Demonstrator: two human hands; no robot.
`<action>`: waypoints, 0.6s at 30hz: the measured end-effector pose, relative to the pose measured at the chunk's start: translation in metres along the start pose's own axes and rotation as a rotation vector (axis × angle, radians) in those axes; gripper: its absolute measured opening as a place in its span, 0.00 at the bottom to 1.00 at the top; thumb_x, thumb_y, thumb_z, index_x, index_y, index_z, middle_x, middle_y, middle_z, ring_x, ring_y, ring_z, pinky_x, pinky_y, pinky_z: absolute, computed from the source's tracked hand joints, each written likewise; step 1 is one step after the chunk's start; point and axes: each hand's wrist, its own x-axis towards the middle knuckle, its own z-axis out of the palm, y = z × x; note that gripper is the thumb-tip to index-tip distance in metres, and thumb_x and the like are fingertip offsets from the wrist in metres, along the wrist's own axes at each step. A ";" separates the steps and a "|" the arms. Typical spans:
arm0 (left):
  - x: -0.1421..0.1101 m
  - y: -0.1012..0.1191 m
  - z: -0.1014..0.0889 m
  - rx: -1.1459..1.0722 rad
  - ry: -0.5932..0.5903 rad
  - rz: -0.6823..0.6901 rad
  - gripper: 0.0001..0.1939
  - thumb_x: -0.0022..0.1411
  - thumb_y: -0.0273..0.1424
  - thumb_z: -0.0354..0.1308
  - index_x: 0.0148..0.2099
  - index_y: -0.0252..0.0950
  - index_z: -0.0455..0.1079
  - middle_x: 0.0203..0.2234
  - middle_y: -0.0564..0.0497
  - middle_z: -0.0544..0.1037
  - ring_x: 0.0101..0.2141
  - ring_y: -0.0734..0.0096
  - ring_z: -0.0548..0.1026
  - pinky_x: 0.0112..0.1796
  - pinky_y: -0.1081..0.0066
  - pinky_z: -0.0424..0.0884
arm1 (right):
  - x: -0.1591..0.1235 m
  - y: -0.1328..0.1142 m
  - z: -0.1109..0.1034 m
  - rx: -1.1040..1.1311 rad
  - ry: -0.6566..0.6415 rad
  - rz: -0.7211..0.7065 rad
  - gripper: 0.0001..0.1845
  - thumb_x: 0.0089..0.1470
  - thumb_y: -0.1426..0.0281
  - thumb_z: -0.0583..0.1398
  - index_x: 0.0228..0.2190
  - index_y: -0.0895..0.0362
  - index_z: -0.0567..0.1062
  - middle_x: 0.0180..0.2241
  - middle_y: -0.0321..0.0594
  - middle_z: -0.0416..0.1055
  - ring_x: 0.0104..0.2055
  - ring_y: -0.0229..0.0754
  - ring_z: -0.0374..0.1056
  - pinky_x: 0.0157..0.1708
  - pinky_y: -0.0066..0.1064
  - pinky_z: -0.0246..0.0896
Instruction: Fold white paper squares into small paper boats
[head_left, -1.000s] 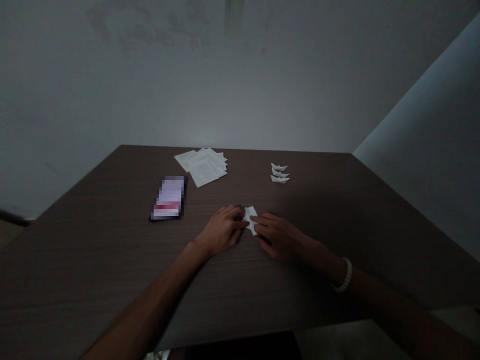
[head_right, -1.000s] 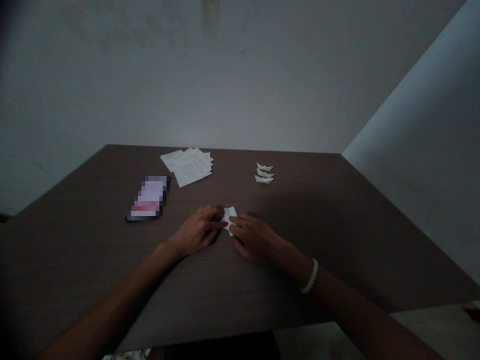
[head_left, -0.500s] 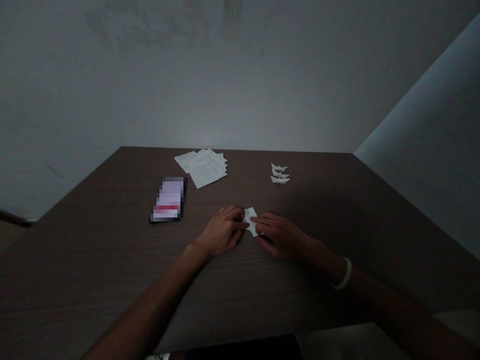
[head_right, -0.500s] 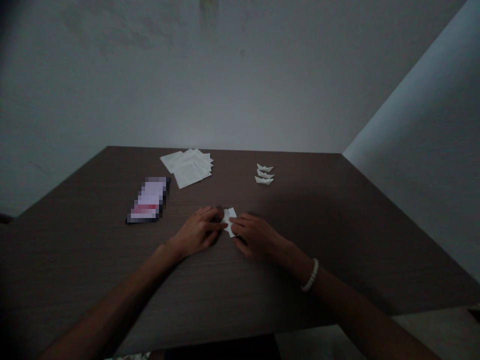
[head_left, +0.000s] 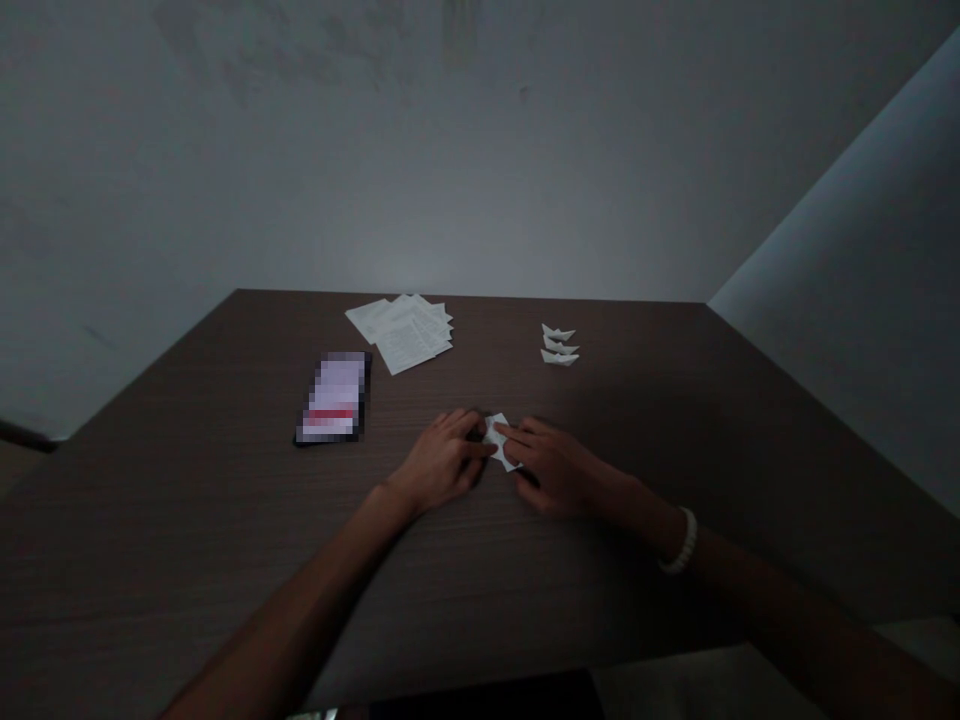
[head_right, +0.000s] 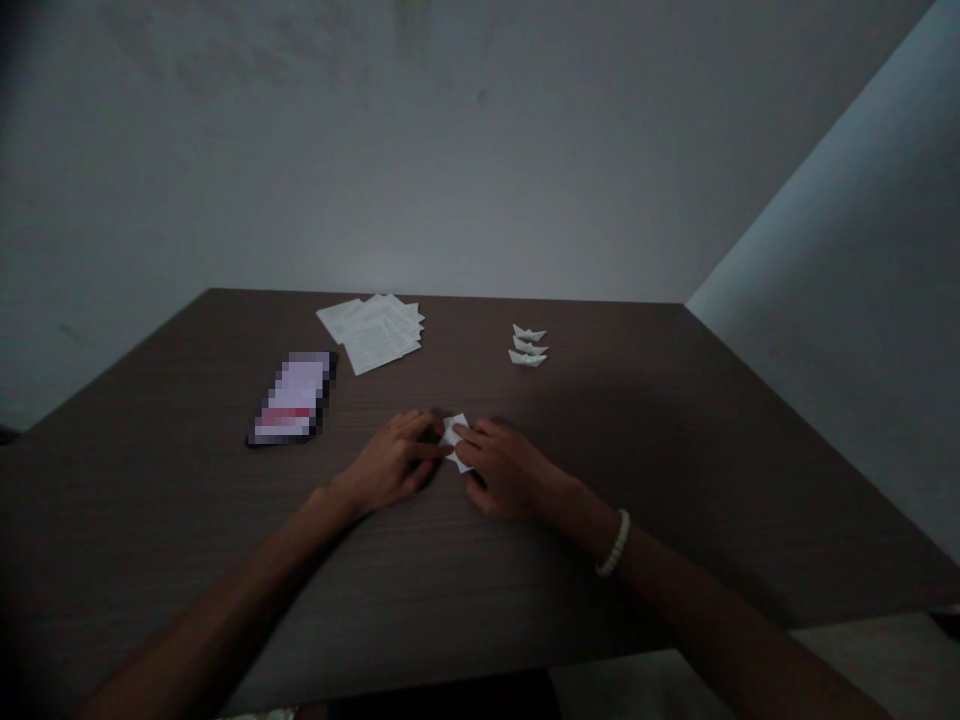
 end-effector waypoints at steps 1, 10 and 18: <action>0.000 0.000 0.000 0.002 -0.002 0.005 0.13 0.61 0.27 0.52 0.43 0.40 0.77 0.41 0.45 0.70 0.43 0.60 0.66 0.43 0.59 0.64 | 0.000 0.000 0.000 -0.008 -0.006 0.000 0.09 0.52 0.73 0.57 0.37 0.62 0.72 0.56 0.55 0.64 0.50 0.51 0.61 0.51 0.44 0.59; -0.001 -0.001 0.002 0.002 0.018 0.012 0.14 0.62 0.27 0.52 0.44 0.40 0.77 0.43 0.44 0.68 0.44 0.60 0.65 0.44 0.59 0.65 | 0.000 0.003 0.002 -0.052 -0.026 -0.010 0.10 0.52 0.70 0.57 0.36 0.61 0.74 0.59 0.54 0.60 0.50 0.52 0.61 0.49 0.46 0.59; -0.002 -0.002 0.002 -0.017 0.005 0.003 0.15 0.61 0.26 0.52 0.45 0.41 0.77 0.43 0.45 0.69 0.43 0.60 0.65 0.45 0.59 0.64 | 0.004 0.003 -0.003 -0.074 -0.058 -0.007 0.11 0.50 0.68 0.58 0.36 0.60 0.75 0.61 0.53 0.58 0.50 0.54 0.61 0.47 0.46 0.59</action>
